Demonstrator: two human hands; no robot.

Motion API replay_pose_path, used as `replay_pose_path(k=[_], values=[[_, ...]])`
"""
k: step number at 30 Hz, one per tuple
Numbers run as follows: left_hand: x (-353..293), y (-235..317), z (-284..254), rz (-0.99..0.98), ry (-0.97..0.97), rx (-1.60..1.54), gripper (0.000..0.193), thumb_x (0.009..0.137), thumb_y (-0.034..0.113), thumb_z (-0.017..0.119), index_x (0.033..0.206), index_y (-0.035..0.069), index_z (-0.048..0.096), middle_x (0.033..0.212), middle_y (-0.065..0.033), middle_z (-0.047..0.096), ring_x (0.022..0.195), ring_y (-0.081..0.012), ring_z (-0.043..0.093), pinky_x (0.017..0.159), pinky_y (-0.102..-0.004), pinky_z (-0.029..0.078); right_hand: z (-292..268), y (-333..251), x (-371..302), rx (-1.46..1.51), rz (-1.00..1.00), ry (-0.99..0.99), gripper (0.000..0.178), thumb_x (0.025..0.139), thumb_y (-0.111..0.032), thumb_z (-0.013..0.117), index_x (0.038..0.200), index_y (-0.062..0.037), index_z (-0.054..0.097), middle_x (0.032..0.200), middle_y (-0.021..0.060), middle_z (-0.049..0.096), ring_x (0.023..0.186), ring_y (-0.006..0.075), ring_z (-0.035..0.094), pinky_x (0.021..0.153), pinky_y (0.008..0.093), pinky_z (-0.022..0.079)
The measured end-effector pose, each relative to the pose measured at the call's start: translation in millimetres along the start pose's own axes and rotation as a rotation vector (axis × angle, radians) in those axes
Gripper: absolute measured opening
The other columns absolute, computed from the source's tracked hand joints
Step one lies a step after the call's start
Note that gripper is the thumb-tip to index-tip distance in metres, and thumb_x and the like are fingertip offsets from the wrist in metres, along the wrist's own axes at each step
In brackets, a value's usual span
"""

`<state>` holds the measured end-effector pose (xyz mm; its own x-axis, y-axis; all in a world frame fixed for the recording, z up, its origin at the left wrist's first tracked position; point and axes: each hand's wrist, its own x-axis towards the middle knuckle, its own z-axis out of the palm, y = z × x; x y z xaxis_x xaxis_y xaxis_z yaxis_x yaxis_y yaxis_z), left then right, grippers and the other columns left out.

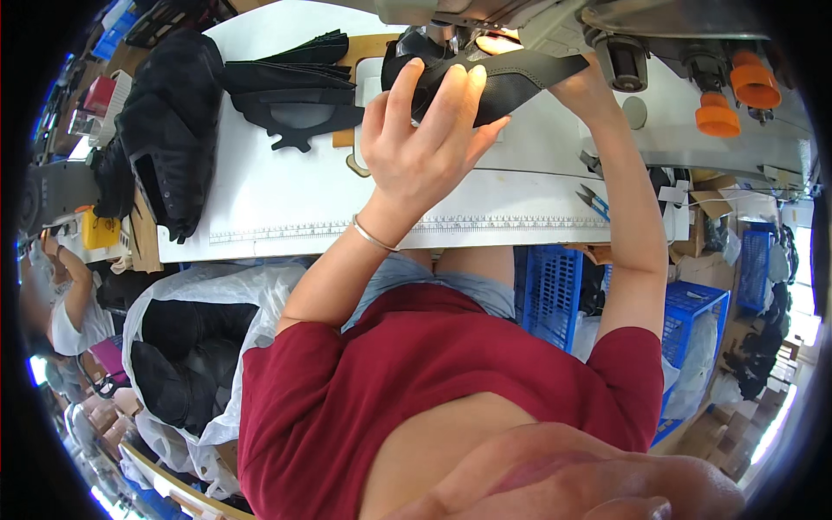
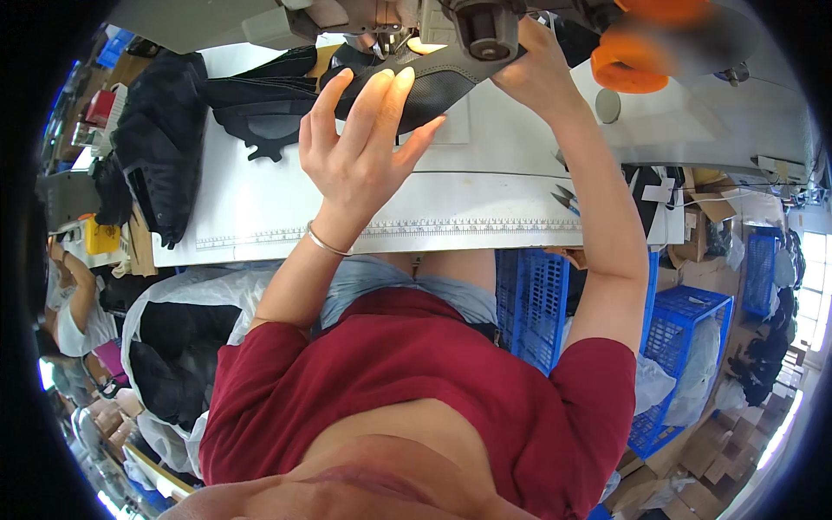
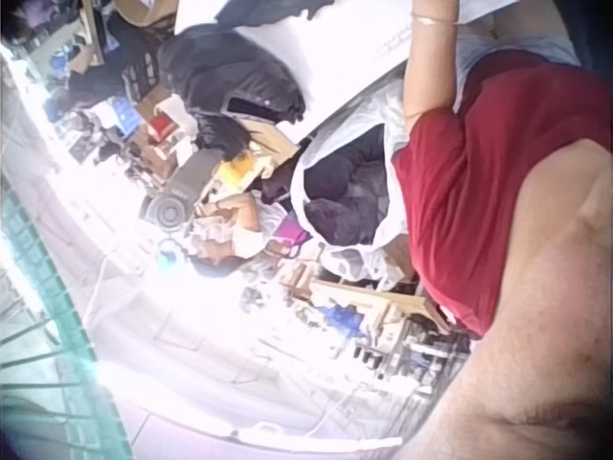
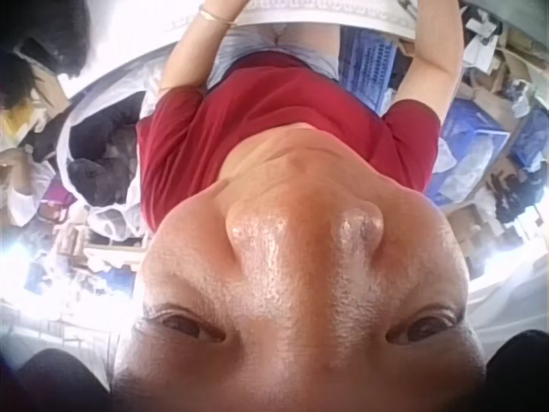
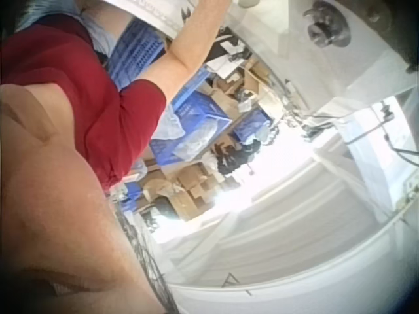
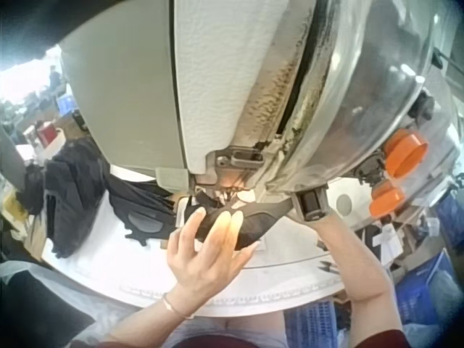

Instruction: Stitch a shoe upper component using an industrial sewing machine.

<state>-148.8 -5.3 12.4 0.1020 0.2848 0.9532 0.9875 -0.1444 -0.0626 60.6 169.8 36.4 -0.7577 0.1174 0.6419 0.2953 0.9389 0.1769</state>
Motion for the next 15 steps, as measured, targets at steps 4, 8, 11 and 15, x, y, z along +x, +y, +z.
replay_pose_path(k=[4,8,11,15], values=[[4.4,-0.5,-0.4,-0.025,-0.027,-0.036,0.039,0.08,0.044,0.078,0.104,0.014,0.079,0.113,0.0023,0.067,0.11,-0.0301,0.064,0.071,-0.0382,0.049,-2.0,9.8,-8.9,-0.096,0.026,-0.106,0.035,0.076,0.001,0.078,0.11,-0.0087,0.074,0.109,0.0068,0.075,0.101,0.0281,0.072,0.085,0.0352,0.06],[7.4,-6.6,-2.0,-0.046,-0.084,-0.111,0.039,0.079,0.043,0.077,0.103,0.012,0.079,0.114,0.0015,0.067,0.112,-0.0302,0.062,0.082,-0.0416,0.049,-4.5,6.4,-4.5,-0.11,0.029,-0.103,0.035,0.076,0.002,0.078,0.109,-0.0075,0.074,0.111,0.0066,0.075,0.1,0.0276,0.072,0.083,0.0349,0.06],[11.0,-10.4,-6.6,-0.019,-0.111,-0.117,0.038,0.08,0.041,0.076,0.103,0.012,0.078,0.114,0.0012,0.067,0.115,-0.0293,0.061,0.089,-0.0417,0.048,-5.6,-0.7,-3.1,0.12,0.183,0.0,0.034,0.074,0.001,0.078,0.107,-0.0064,0.074,0.108,0.0073,0.074,0.096,0.0274,0.073,0.08,0.0353,0.059],[19.2,-7.7,-16.6,0.013,-0.132,-0.058,0.037,0.079,0.034,0.076,0.104,0.007,0.077,0.114,-0.0043,0.066,0.114,-0.029,0.06,0.093,-0.041,0.05,-11.5,-10.1,-3.7,-0.001,0.126,-0.005,0.04,0.071,-0.015,0.084,0.106,-0.0083,0.067,0.106,0.0084,0.065,0.097,0.0316,0.062,0.082,0.0416,0.053]])
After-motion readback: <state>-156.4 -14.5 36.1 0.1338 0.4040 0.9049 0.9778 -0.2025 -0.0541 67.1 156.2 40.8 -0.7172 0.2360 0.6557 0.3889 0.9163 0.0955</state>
